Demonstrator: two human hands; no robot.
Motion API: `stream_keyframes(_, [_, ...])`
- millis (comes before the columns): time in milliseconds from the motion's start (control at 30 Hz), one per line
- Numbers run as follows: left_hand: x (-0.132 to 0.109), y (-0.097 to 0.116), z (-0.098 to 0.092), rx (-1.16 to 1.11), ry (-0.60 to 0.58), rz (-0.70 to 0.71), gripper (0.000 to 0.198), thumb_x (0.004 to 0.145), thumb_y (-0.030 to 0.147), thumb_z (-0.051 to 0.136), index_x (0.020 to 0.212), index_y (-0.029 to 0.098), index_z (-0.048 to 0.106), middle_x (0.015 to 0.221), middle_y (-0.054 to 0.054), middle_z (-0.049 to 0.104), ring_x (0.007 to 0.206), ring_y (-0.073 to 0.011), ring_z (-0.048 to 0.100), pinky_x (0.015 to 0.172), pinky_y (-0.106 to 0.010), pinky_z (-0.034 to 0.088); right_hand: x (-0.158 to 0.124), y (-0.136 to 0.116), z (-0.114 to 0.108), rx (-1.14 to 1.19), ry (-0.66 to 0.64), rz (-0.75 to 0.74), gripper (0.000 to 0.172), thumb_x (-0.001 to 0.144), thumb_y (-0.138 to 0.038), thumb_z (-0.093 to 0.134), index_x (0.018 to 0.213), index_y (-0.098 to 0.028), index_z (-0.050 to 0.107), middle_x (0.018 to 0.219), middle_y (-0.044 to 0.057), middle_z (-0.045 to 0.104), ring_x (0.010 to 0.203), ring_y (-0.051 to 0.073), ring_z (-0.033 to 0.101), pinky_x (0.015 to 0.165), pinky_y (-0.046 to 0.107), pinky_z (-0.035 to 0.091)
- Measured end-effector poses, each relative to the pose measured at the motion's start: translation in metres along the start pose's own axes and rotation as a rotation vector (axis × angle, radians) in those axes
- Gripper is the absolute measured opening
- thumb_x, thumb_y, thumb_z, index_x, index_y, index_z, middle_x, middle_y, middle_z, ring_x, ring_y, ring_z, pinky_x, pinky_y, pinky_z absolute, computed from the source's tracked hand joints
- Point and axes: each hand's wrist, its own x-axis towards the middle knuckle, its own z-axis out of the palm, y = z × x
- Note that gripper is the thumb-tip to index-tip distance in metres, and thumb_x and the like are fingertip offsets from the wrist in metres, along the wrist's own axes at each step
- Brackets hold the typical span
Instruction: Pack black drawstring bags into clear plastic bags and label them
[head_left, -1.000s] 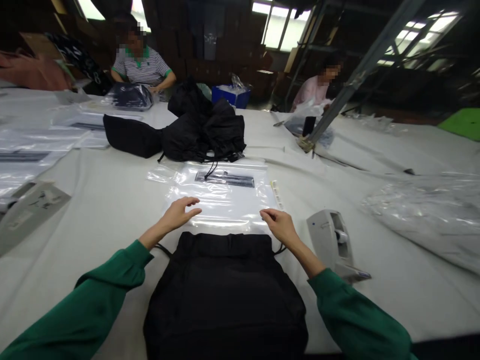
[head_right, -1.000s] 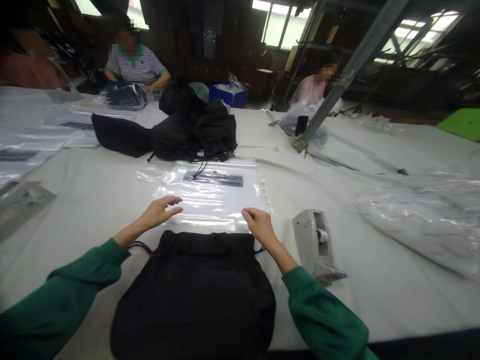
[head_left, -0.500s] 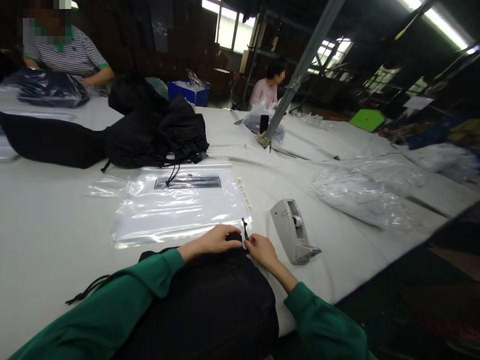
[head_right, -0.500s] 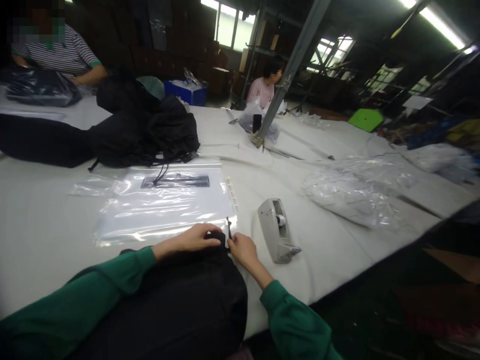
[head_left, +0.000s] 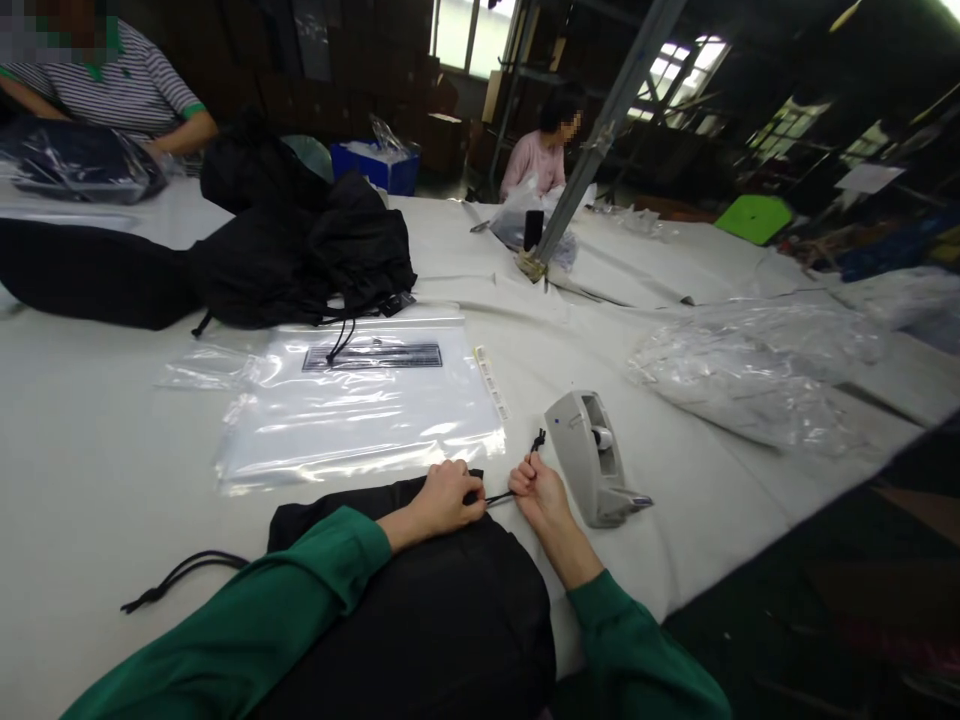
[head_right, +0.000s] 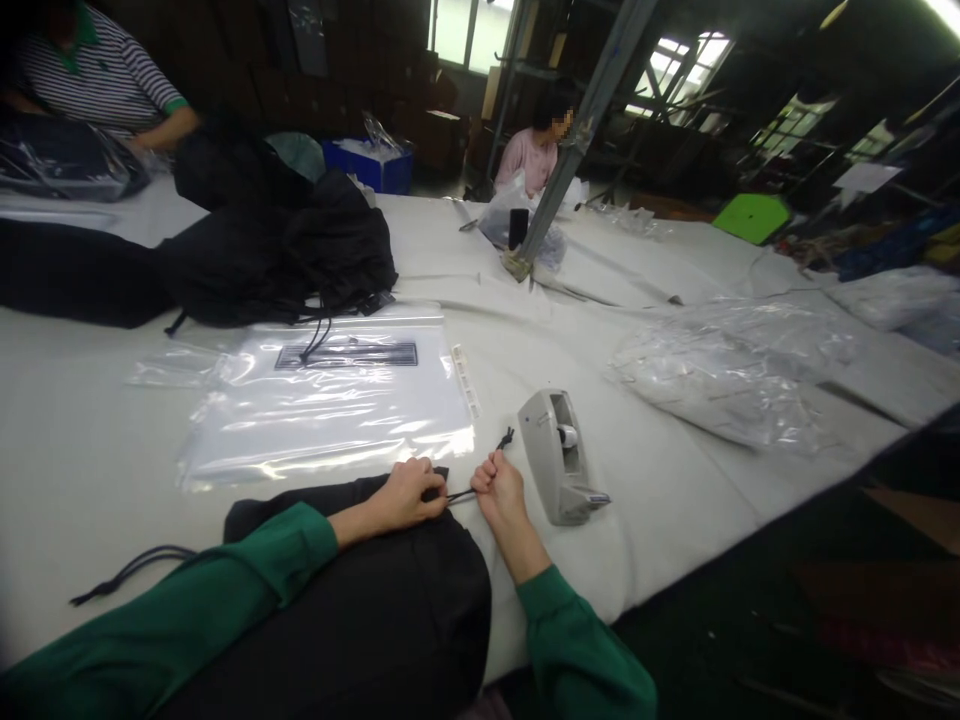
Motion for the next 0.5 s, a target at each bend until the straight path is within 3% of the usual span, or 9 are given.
stream_keyframes(167, [-0.007, -0.008, 0.002, -0.027, 0.040, 0.057, 0.021, 0.087, 0.034, 0.055, 0.092, 0.022, 0.071, 0.091, -0.006, 0.055, 0.090, -0.0226, 0.052, 0.084, -0.037, 0.041, 0.006, -0.011, -0.008, 0.058, 0.044, -0.041, 0.039, 0.084, -0.043, 0.062, 0.065, -0.023, 0.035, 0.049, -0.012, 0.022, 0.037, 0.005, 0.022, 0.033, 0.015, 0.022])
stream_keyframes(333, [-0.012, -0.001, -0.008, -0.089, 0.048, 0.069, 0.018, 0.087, 0.031, 0.059, 0.093, 0.021, 0.073, 0.092, -0.007, 0.059, 0.092, -0.0234, 0.056, 0.087, -0.037, 0.043, 0.006, -0.007, -0.004, 0.017, 0.063, -0.116, 0.044, 0.072, -0.053, 0.072, 0.068, -0.024, 0.039, 0.046, -0.013, 0.024, 0.037, 0.005, 0.022, 0.032, 0.018, 0.019])
stream_keyframes(400, [-0.015, -0.001, -0.023, -0.140, 0.037, 0.069, 0.016, 0.085, 0.032, 0.065, 0.095, 0.023, 0.073, 0.094, -0.007, 0.062, 0.093, -0.0229, 0.058, 0.088, -0.035, 0.045, 0.002, -0.003, -0.002, -0.018, 0.063, -0.148, 0.042, 0.071, -0.054, 0.071, 0.069, -0.024, 0.041, 0.046, -0.013, 0.025, 0.037, 0.005, 0.022, 0.032, 0.017, 0.018])
stream_keyframes(500, [-0.038, -0.018, -0.064, -0.240, 0.073, 0.009, 0.034, 0.084, 0.036, 0.069, 0.116, 0.025, 0.067, 0.104, -0.004, 0.067, 0.092, -0.0197, 0.062, 0.084, -0.028, 0.049, -0.005, 0.002, -0.002, -0.112, 0.002, -0.141, 0.038, 0.067, -0.049, 0.075, 0.073, -0.021, 0.049, 0.046, -0.010, 0.038, 0.037, 0.005, 0.030, 0.032, 0.015, 0.022])
